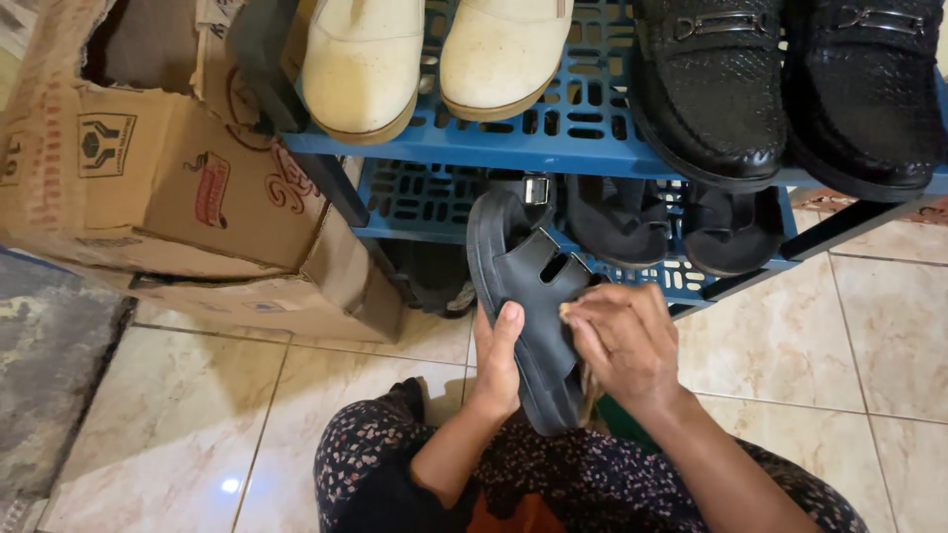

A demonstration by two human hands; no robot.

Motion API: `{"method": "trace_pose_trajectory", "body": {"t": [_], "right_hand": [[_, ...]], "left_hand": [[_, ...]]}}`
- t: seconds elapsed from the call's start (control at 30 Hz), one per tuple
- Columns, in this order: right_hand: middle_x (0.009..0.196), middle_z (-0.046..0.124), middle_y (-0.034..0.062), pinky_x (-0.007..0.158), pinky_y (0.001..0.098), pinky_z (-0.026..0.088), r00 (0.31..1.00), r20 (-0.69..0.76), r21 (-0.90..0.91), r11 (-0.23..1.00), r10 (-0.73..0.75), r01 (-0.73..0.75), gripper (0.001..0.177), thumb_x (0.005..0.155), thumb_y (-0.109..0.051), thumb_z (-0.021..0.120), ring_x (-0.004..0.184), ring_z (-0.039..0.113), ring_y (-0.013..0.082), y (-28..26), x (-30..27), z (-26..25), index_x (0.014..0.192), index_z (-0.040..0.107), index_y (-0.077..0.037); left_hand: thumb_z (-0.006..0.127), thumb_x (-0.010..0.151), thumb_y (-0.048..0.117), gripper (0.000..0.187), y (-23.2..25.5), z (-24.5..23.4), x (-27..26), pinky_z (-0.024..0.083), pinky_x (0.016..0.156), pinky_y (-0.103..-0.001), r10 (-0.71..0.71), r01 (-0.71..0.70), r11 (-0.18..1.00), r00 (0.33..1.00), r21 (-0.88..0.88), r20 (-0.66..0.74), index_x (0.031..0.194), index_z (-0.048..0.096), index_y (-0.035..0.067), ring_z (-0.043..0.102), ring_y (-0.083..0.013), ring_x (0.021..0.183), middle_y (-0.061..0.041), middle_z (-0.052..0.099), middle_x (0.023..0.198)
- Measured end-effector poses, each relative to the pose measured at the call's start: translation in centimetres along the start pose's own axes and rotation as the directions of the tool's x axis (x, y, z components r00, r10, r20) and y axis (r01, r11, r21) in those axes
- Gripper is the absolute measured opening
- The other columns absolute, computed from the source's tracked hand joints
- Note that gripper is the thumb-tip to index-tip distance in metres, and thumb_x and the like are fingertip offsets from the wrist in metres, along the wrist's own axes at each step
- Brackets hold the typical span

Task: The person is cleaning a black sandal with a cloth while sitting near a shoe rack.

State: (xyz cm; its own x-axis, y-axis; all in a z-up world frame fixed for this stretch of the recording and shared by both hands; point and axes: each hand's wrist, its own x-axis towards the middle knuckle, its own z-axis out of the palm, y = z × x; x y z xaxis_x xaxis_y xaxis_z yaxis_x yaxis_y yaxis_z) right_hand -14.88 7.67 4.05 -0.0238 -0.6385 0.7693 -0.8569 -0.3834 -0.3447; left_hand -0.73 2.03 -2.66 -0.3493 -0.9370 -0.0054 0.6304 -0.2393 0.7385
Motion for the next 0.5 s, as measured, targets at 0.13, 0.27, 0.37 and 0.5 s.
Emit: {"method": "trace_pose_trajectory", "body": {"t": [0.13, 0.27, 0.37, 0.5], "right_hand": [[0.106, 0.067, 0.01, 0.08, 0.0363, 0.054, 0.999, -0.029, -0.029, 0.999, 0.033, -0.034, 0.023, 0.082, 0.001, 0.082, 0.096, 0.065, 0.026, 1.6, -0.1, -0.5, 0.1, 0.069, -0.005], [0.107, 0.067, 0.0109, 0.08, 0.0312, 0.057, 0.984, -0.015, 0.069, 0.982, 0.179, -0.177, 0.016, 0.089, -0.001, 0.078, 0.095, 0.068, 0.0203, 2.3, -0.5, -0.6, 0.102, 0.068, -0.002], [0.103, 0.068, 0.0088, 0.077, 0.0269, 0.054, 0.92, 0.062, 0.258, 0.884, 0.387, -0.39, 0.011, 0.094, -0.004, 0.074, 0.09, 0.065, 0.0142, 4.4, -2.6, 0.0, 0.104, 0.069, -0.002], [0.094, 0.068, 0.0024, 0.071, 0.0219, 0.049, 0.686, 0.248, 0.557, 0.478, 0.684, -0.679, 0.011, 0.102, -0.009, 0.066, 0.082, 0.058, 0.0062, 6.0, -3.7, 0.0, 0.108, 0.068, -0.001]], "left_hand": [[0.066, 0.095, 0.039, 0.065, 0.4, -0.2, -0.2, 0.052, 0.098, -0.038, 0.022, -0.021, 1.0, 0.999, -0.01, 0.036, 0.144, 0.045, 0.002, 0.061, -0.0222, 0.114, -0.013, 0.06, 0.13], [0.065, 0.097, 0.042, 0.065, 0.9, -0.6, 0.0, 0.054, 0.097, -0.039, -0.013, 0.017, 0.999, 0.994, -0.036, 0.109, 0.143, 0.047, -0.001, 0.063, -0.0233, 0.113, -0.015, 0.061, 0.13], [0.062, 0.1, 0.045, 0.064, 1.1, -0.6, 0.0, 0.054, 0.097, -0.039, -0.04, 0.054, 0.995, 0.987, -0.085, 0.155, 0.142, 0.048, -0.001, 0.064, -0.0244, 0.113, -0.016, 0.062, 0.129], [0.051, 0.101, 0.057, 0.07, 0.9, -0.8, 0.2, 0.054, 0.1, -0.041, -0.191, 0.226, 0.945, 0.968, -0.234, 0.164, 0.142, 0.051, -0.001, 0.065, -0.0273, 0.114, -0.016, 0.065, 0.13]]}}
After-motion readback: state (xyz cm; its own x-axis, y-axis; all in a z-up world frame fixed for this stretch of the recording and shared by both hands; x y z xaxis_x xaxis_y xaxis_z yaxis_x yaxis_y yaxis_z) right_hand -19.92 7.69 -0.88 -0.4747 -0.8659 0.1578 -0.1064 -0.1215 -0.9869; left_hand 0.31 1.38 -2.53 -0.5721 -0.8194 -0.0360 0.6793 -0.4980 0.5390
